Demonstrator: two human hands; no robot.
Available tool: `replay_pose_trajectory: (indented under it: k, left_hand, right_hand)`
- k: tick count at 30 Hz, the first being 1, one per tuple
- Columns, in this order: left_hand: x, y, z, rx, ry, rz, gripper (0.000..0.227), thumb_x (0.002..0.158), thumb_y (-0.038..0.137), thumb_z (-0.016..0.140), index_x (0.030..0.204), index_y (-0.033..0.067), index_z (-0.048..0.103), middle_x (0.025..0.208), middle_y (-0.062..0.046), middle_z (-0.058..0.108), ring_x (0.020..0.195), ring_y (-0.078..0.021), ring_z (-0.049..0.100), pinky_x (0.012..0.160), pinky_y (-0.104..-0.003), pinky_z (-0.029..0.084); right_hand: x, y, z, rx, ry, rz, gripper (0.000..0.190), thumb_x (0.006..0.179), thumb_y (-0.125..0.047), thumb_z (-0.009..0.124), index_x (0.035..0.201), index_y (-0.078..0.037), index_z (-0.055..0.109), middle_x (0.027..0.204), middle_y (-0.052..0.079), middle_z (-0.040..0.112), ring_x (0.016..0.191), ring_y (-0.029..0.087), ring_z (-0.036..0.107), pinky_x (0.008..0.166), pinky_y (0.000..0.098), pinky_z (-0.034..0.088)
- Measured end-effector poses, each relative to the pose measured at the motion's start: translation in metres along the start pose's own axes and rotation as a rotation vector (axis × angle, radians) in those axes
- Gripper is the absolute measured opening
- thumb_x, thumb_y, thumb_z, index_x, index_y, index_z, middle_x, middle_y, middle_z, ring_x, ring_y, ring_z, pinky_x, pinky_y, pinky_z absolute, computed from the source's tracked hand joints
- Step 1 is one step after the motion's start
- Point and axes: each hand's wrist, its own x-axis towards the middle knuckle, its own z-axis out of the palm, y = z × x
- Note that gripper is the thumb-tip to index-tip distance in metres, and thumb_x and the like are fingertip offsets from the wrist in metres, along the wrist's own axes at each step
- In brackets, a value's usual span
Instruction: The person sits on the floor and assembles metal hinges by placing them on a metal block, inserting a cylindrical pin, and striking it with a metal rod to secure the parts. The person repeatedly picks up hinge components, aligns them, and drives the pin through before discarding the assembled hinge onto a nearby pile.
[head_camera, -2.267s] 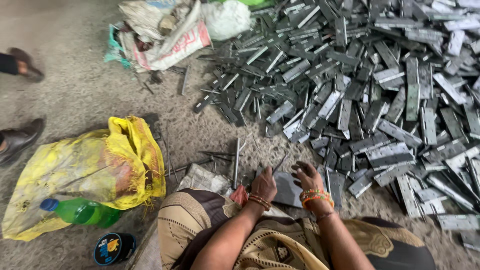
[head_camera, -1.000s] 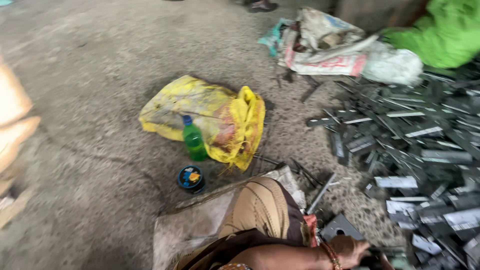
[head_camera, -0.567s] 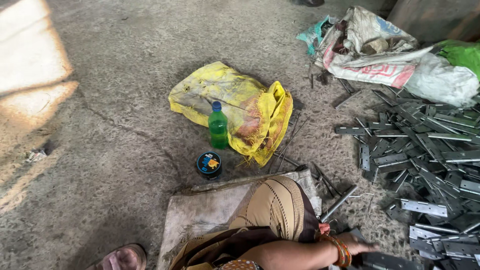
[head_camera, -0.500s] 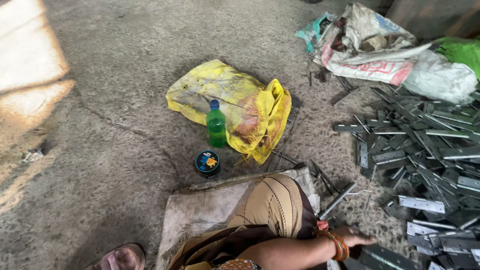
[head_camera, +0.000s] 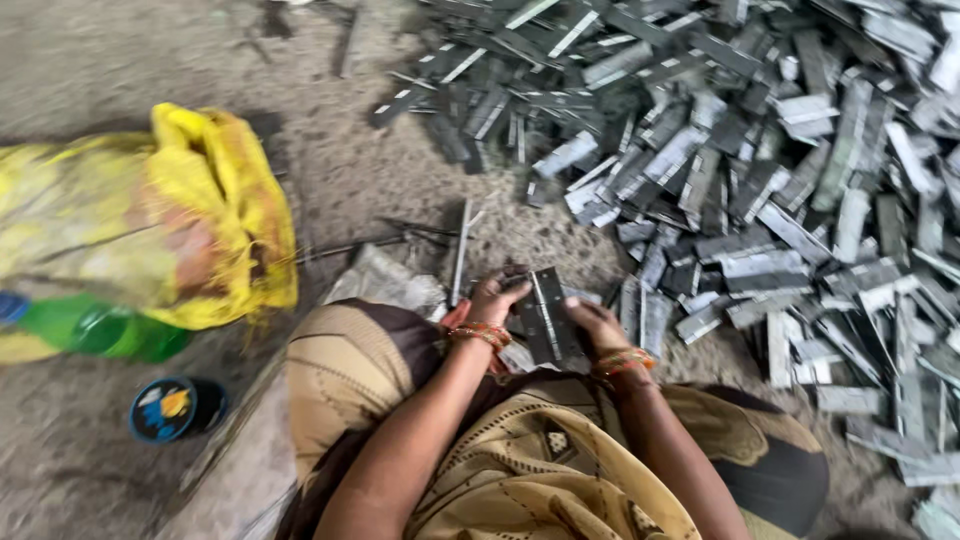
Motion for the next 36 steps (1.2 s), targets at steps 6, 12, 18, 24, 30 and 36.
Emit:
replay_pose_trajectory:
  k: [6,12,18,24,30,36]
  left_hand:
    - [0.006,0.018,0.019,0.214,-0.071,0.145,0.025,0.09,0.011,0.079,0.113,0.0059,0.071,0.103,-0.003,0.077,0.089,-0.0102,0.071,0.08,-0.026,0.059]
    - [0.037,0.041,-0.032,1.018,0.441,0.183,0.027,0.083,0.022,0.082,0.104,0.0083,0.071,0.098,-0.009,0.078,0.089,-0.0239,0.077,0.082,-0.038,0.06]
    - [0.043,0.034,-0.062,1.382,0.553,-0.022,0.042,0.079,0.018,0.084,0.111,0.0043,0.06,0.115,-0.021,0.067,0.102,-0.0431,0.066,0.084,-0.052,0.054]
    - [0.037,0.014,-0.07,1.515,0.497,-0.043,0.054,0.078,0.005,0.077,0.124,0.0034,0.05,0.121,-0.027,0.062,0.102,-0.0466,0.066,0.085,-0.052,0.055]
    - [0.05,0.021,-0.082,1.317,0.51,-0.189,0.035,0.093,0.024,0.073,0.116,0.0007,0.064,0.102,-0.027,0.07,0.095,-0.0457,0.068,0.082,-0.053,0.054]
    - [0.012,0.078,-0.015,1.264,0.485,0.199,0.023,0.099,0.025,0.07,0.098,0.0021,0.073,0.082,-0.02,0.072,0.071,-0.0364,0.068,0.062,-0.047,0.05]
  right_hand:
    - [0.002,0.003,0.009,-0.185,-0.044,-0.024,0.026,0.083,-0.015,0.086,0.099,0.003,0.074,0.083,0.007,0.075,0.069,0.017,0.065,0.062,0.033,0.054]
    - [0.027,0.008,-0.003,0.077,0.169,-0.273,0.028,0.079,-0.003,0.082,0.105,-0.004,0.072,0.096,0.003,0.079,0.084,0.011,0.074,0.079,0.0281,0.061]
    - [0.046,0.003,-0.003,-0.109,0.263,-0.403,0.032,0.081,-0.002,0.086,0.103,-0.003,0.063,0.094,0.01,0.075,0.084,0.016,0.068,0.075,0.033,0.058]
    - [0.021,-0.003,0.014,-0.623,0.374,-0.486,0.038,0.076,-0.017,0.091,0.105,-0.008,0.067,0.097,0.015,0.078,0.088,0.025,0.077,0.075,0.036,0.06]
    - [0.014,-0.019,0.023,-0.685,0.367,-0.537,0.041,0.077,-0.018,0.089,0.109,-0.007,0.066,0.097,0.018,0.077,0.092,0.031,0.076,0.076,0.0383,0.06]
    - [0.009,-0.021,0.027,-0.492,0.201,-0.641,0.052,0.08,-0.006,0.076,0.131,-0.015,0.067,0.102,0.013,0.078,0.095,0.028,0.078,0.078,0.0362,0.061]
